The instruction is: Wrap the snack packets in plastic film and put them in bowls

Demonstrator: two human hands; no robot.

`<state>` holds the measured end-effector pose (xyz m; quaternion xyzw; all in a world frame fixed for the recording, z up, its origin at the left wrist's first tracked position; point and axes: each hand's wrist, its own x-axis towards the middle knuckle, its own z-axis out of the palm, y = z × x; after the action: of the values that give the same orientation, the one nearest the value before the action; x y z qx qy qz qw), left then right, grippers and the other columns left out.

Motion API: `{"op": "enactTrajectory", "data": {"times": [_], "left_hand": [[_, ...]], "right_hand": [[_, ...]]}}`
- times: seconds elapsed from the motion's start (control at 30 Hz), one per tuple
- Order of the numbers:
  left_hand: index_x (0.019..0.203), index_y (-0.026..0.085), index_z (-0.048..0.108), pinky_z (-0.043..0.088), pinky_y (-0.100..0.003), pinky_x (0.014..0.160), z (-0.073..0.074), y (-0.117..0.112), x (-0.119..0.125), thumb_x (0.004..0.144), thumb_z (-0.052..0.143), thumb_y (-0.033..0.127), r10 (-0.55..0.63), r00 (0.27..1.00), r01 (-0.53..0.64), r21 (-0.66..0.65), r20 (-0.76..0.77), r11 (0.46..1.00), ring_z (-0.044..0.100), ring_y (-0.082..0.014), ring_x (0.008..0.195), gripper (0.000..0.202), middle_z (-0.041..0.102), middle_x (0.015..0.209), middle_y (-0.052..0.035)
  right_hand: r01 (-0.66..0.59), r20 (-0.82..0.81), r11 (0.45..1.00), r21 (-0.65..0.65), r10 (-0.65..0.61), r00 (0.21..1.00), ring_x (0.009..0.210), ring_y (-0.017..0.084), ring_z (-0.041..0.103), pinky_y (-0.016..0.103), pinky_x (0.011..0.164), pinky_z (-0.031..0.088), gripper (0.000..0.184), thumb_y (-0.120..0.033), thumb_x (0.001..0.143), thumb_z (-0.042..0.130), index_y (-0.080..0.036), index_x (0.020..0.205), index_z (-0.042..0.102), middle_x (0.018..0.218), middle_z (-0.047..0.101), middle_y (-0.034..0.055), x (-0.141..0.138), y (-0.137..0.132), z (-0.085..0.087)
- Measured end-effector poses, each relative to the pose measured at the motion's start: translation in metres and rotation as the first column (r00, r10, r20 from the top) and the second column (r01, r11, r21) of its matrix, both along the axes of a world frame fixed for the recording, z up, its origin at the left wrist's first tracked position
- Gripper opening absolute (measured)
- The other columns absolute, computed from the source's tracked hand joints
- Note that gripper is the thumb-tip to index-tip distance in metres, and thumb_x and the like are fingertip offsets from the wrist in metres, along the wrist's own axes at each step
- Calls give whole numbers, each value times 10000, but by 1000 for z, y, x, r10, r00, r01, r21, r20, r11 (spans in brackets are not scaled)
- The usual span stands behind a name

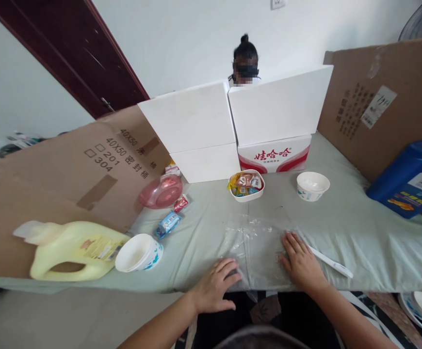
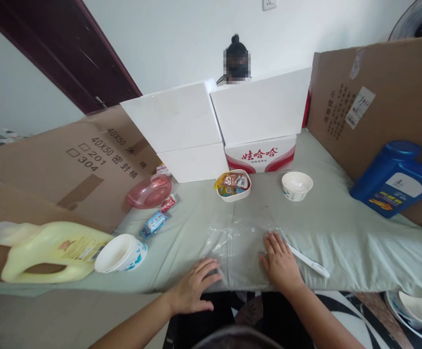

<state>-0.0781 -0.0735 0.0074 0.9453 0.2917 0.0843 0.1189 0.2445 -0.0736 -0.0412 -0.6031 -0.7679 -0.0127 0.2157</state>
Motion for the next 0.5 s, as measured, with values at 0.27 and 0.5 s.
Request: {"op": "enactTrajectory", "data": {"times": [0.27,0.5], "left_hand": [[948,193,609,512,-320,904,14,-12,-10,886,449,89,68,972,-53,-71,225,996,613,-190,1011,200,666,973,-64],[880,211,648,467,-225,692,42,29,4,876,479,161,322,938,-266,-324,132,908,609,-132,755,176,648,872,-11]], "right_hand": [[-562,-286,748,-352,486,826,1391,317,314,518,1107,314,473,-509,809,640,-223,1184,617,1428,480,110,35,-36,47],[-486,-591,815,-315,233,773,1071,202,603,355,898,490,119,-302,904,494,-218,843,553,1117,648,90,30,-39,56]]}}
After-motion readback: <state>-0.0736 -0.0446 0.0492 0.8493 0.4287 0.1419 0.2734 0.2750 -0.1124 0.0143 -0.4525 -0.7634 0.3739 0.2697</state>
